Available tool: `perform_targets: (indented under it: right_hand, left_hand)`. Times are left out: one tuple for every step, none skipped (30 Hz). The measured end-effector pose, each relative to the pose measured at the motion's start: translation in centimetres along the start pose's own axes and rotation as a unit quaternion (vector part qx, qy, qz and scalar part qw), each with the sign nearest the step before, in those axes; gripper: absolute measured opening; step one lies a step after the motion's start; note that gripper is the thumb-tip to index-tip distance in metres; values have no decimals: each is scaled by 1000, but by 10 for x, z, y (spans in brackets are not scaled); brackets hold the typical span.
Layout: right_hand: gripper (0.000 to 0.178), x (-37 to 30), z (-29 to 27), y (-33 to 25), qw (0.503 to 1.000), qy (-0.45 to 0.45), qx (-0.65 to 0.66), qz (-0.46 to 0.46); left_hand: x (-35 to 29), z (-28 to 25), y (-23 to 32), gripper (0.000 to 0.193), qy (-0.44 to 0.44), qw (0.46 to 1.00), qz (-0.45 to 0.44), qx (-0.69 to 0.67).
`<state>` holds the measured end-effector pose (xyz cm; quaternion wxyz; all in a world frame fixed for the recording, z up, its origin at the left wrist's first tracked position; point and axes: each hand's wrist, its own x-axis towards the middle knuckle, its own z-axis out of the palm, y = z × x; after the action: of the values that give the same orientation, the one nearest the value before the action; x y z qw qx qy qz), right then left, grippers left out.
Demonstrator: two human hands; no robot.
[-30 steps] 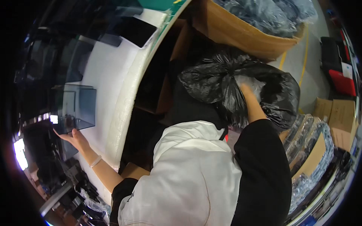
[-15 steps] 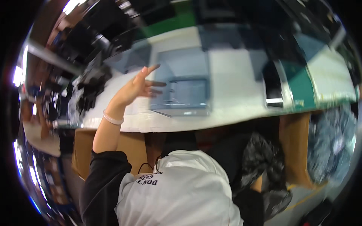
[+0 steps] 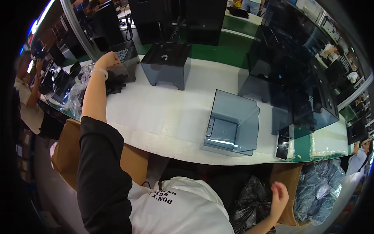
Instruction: Assembling plastic components and placing them into protective plastic bags on a production line.
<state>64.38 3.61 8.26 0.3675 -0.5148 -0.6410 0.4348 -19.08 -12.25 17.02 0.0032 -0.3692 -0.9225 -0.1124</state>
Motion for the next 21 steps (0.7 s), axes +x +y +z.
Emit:
perform_targets:
  right_hand:
    - [29, 9, 18, -16, 999, -17, -12, -37]
    - [41, 17, 42, -38, 994, -57, -25, -87]
    - [60, 28, 69, -47, 989, -76, 32, -121]
    - [83, 37, 95, -51, 979, -103, 91, -149]
    - [98, 43, 120, -55, 968, -104, 104, -202]
    - [109, 46, 145, -60, 960, -89, 100, -246]
    - [103, 50, 161, -69, 954, -79, 66, -282]
    - [98, 54, 169, -73, 945, -70, 35, -318]
    - [98, 61, 172, -67, 943, -70, 33, -323]
    - [91, 69, 176, -55, 947, -92, 74, -299]
    - [84, 77, 178, -46, 948, -115, 117, -273]
    - [84, 84, 178, -44, 946, -116, 120, -278]
    - [80, 89, 174, -41, 941, -118, 128, -291]
    - [77, 94, 169, -39, 935, -119, 137, -305]
    - [77, 100, 161, -38, 933, -116, 139, -310]
    - [78, 110, 156, -37, 938, -125, 138, -292]
    - [79, 118, 155, -38, 942, -134, 137, -275]
    - [79, 124, 153, -42, 942, -140, 136, -272]
    - [76, 122, 147, -55, 944, -119, 52, -303]
    - [73, 117, 139, -68, 938, -94, -32, -333]
    - [69, 111, 133, -78, 926, -53, -49, -371]
  left_hand:
    - [-6, -8, 28, 13, -38, 999, -6, 14]
    - [-16, -15, 40, 11, -74, 997, -19, 33]
    - [-10, -14, 29, 11, -78, 995, -65, 7]
    - [-10, -10, 32, 11, -77, 995, -67, 0]
    - [-9, -9, 40, 13, -73, 996, -46, 32]
    - [-10, -22, 35, 16, -64, 995, -29, 73]
    - [1, -10, 26, 19, -77, 982, 67, 161]
    - [4, -4, 28, 19, -73, 983, 67, 157]
    - [7, 0, 32, 20, -71, 992, 37, 99]
    - [11, 4, 35, 20, -68, 997, 8, 42]
    - [14, 8, 33, 18, -63, 998, -5, 14]
    - [17, 9, 31, 18, -57, 998, -6, 14]
    - [17, 10, 35, 17, -65, 998, -20, 18]
    - [18, 8, 37, 15, -71, 997, -34, 23]
    - [18, 6, 40, 15, -65, 997, -32, 23]
    - [16, 11, 43, 14, -64, 997, -24, 28]
    - [15, 15, 44, 13, -62, 997, -17, 32]
    - [19, 18, 43, 13, -66, 997, -22, 32]
    - [20, 16, 41, 13, -57, 996, -20, 58]
    - [11, 7, 58, 13, -47, 995, -14, 84]
    - [3, -9, 72, 15, -118, 989, -14, 87]
